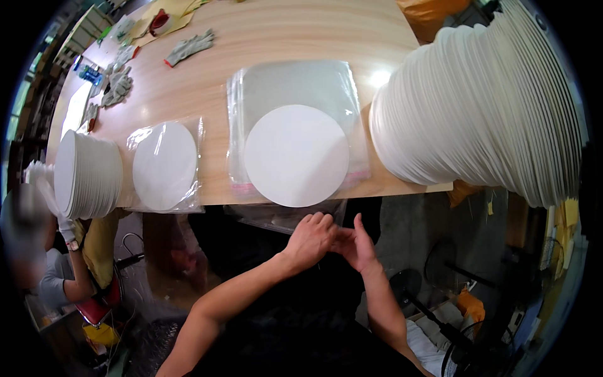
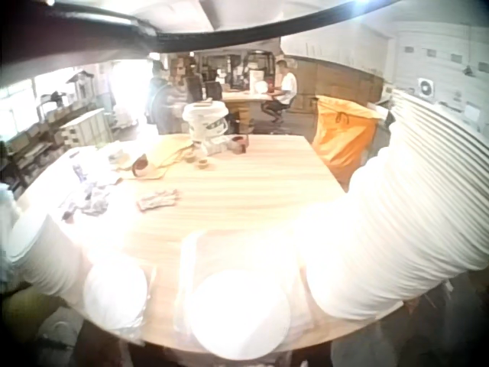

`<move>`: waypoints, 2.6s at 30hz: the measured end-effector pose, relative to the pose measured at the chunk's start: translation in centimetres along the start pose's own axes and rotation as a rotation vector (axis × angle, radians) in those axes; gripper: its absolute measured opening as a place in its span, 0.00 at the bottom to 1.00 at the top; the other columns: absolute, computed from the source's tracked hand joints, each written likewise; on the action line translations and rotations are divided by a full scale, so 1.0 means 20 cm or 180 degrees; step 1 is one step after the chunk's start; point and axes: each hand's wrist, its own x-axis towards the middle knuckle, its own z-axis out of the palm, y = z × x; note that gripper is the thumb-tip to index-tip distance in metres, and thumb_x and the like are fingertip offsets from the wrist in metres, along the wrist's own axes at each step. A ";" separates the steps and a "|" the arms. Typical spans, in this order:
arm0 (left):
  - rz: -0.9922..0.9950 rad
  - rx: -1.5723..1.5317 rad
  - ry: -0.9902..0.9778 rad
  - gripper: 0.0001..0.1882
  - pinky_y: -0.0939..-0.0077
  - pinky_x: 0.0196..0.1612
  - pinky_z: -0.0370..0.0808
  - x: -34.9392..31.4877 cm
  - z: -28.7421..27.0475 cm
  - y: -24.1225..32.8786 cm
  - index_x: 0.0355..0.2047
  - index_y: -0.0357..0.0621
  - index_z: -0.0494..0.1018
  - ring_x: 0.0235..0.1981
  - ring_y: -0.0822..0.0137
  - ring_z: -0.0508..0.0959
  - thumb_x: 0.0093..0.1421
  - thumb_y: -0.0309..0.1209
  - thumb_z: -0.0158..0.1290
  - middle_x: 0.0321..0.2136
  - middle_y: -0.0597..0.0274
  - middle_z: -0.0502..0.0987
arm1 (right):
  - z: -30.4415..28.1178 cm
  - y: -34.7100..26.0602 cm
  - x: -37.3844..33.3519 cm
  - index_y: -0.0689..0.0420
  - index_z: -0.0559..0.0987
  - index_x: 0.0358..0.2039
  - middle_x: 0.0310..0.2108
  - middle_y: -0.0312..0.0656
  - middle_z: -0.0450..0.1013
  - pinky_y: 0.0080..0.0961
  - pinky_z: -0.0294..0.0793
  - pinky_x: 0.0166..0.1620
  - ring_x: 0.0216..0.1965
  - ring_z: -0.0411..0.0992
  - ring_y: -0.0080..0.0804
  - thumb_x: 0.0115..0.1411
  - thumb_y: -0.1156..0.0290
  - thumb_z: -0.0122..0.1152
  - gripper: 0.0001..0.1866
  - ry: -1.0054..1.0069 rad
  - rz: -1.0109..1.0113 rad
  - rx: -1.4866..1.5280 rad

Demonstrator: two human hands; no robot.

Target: The person places white circular paper discs into plastic bags and seals the bags by hand while standing at a large work table.

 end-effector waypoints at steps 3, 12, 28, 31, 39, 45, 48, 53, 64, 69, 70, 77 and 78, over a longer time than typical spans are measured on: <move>0.0081 -0.0159 0.0081 0.07 0.64 0.39 0.70 0.01 -0.02 0.03 0.31 0.45 0.73 0.36 0.58 0.73 0.56 0.34 0.54 0.31 0.60 0.70 | -0.13 -0.03 0.16 0.59 0.83 0.36 0.35 0.43 0.81 0.27 0.79 0.43 0.36 0.80 0.30 0.70 0.42 0.48 0.30 -0.0023 -0.0220 -0.0487; -0.4329 -0.2964 0.0245 0.05 0.76 0.39 0.74 -1.17 -0.62 -0.48 0.28 0.44 0.76 0.33 0.71 0.76 0.60 0.28 0.59 0.29 0.66 0.76 | 0.08 -0.19 0.13 0.63 0.82 0.36 0.34 0.46 0.82 0.27 0.81 0.37 0.38 0.82 0.36 0.70 0.47 0.53 0.27 0.0483 -0.0265 -0.1087; -0.0839 0.1504 0.0794 0.35 0.54 0.67 0.61 -0.78 -0.44 -0.62 0.63 0.54 0.67 0.67 0.50 0.63 0.53 0.29 0.63 0.66 0.52 0.63 | -0.09 -0.25 0.08 0.44 0.71 0.63 0.58 0.44 0.62 0.43 0.69 0.55 0.56 0.66 0.43 0.54 0.69 0.72 0.35 0.1329 -0.4551 -0.6797; -0.0289 0.1825 0.0436 0.34 0.54 0.70 0.58 -0.65 -0.44 -0.72 0.64 0.63 0.67 0.69 0.52 0.61 0.56 0.32 0.61 0.67 0.55 0.62 | -0.01 -0.26 0.15 0.39 0.70 0.64 0.61 0.43 0.59 0.44 0.66 0.59 0.61 0.63 0.43 0.55 0.68 0.70 0.35 0.0993 -0.4789 -0.7070; 0.0056 0.1099 0.0203 0.31 0.55 0.68 0.61 -0.63 -0.50 -0.65 0.61 0.65 0.72 0.66 0.57 0.67 0.56 0.31 0.61 0.66 0.64 0.67 | 0.09 -0.28 0.03 0.45 0.80 0.54 0.60 0.41 0.69 0.39 0.66 0.60 0.62 0.66 0.39 0.54 0.71 0.69 0.24 -0.0040 -0.4394 -0.6836; -0.0413 -0.0055 0.0340 0.21 0.57 0.65 0.65 -0.62 -0.57 -0.59 0.51 0.54 0.80 0.62 0.56 0.70 0.56 0.29 0.62 0.57 0.63 0.75 | 0.14 -0.31 -0.03 0.55 0.83 0.46 0.52 0.43 0.78 0.37 0.73 0.56 0.56 0.74 0.44 0.57 0.75 0.67 0.15 -0.0138 -0.3623 -0.5415; -0.0692 -0.0850 0.0336 0.15 0.59 0.62 0.67 -0.59 -0.60 -0.61 0.46 0.49 0.82 0.58 0.56 0.73 0.57 0.27 0.62 0.52 0.62 0.79 | 0.16 -0.35 0.01 0.57 0.84 0.43 0.50 0.44 0.79 0.36 0.73 0.58 0.55 0.75 0.44 0.57 0.77 0.67 0.12 -0.0279 -0.2953 -0.4683; -0.1176 -0.1835 0.0329 0.11 0.65 0.58 0.71 -0.57 -0.65 -0.61 0.42 0.44 0.83 0.52 0.59 0.77 0.59 0.25 0.61 0.46 0.60 0.81 | 0.27 -0.38 0.02 0.59 0.83 0.36 0.42 0.43 0.81 0.31 0.76 0.49 0.44 0.78 0.40 0.57 0.76 0.68 0.06 -0.0283 -0.3239 -0.4833; -0.2036 -0.3406 0.0801 0.11 0.73 0.50 0.76 -0.44 -0.59 -0.68 0.43 0.34 0.81 0.42 0.72 0.80 0.69 0.28 0.53 0.35 0.63 0.83 | 0.20 -0.43 0.20 0.61 0.83 0.36 0.33 0.44 0.82 0.25 0.76 0.38 0.33 0.80 0.31 0.64 0.69 0.65 0.08 0.0633 -0.2975 -0.3741; -0.0935 -0.1228 0.0763 0.10 0.63 0.60 0.69 -0.39 -0.72 -0.62 0.38 0.44 0.84 0.50 0.56 0.79 0.55 0.21 0.61 0.41 0.63 0.84 | 0.30 -0.47 0.12 0.58 0.83 0.36 0.40 0.42 0.82 0.33 0.75 0.49 0.45 0.79 0.42 0.56 0.76 0.68 0.06 0.0350 -0.3739 -0.4906; -0.0966 -0.1271 0.0700 0.10 0.64 0.59 0.70 -0.42 -0.71 -0.62 0.38 0.44 0.84 0.50 0.56 0.79 0.56 0.21 0.61 0.41 0.62 0.84 | 0.27 -0.46 0.12 0.58 0.83 0.36 0.40 0.42 0.82 0.33 0.75 0.49 0.45 0.79 0.41 0.56 0.76 0.68 0.06 0.0277 -0.3787 -0.4989; -0.1865 -0.2296 0.0717 0.07 0.71 0.50 0.76 -0.53 -0.59 -0.71 0.39 0.38 0.82 0.46 0.64 0.81 0.65 0.24 0.55 0.38 0.59 0.84 | 0.21 -0.47 0.14 0.58 0.83 0.37 0.37 0.42 0.82 0.32 0.76 0.46 0.41 0.80 0.40 0.62 0.71 0.64 0.05 0.0221 -0.3396 -0.4782; -0.2001 -0.2448 0.0714 0.08 0.72 0.49 0.77 -0.55 -0.58 -0.72 0.39 0.37 0.82 0.45 0.66 0.82 0.67 0.25 0.54 0.37 0.58 0.84 | 0.21 -0.47 0.13 0.58 0.83 0.37 0.36 0.42 0.82 0.31 0.76 0.45 0.40 0.80 0.39 0.64 0.70 0.63 0.06 0.0280 -0.3224 -0.4716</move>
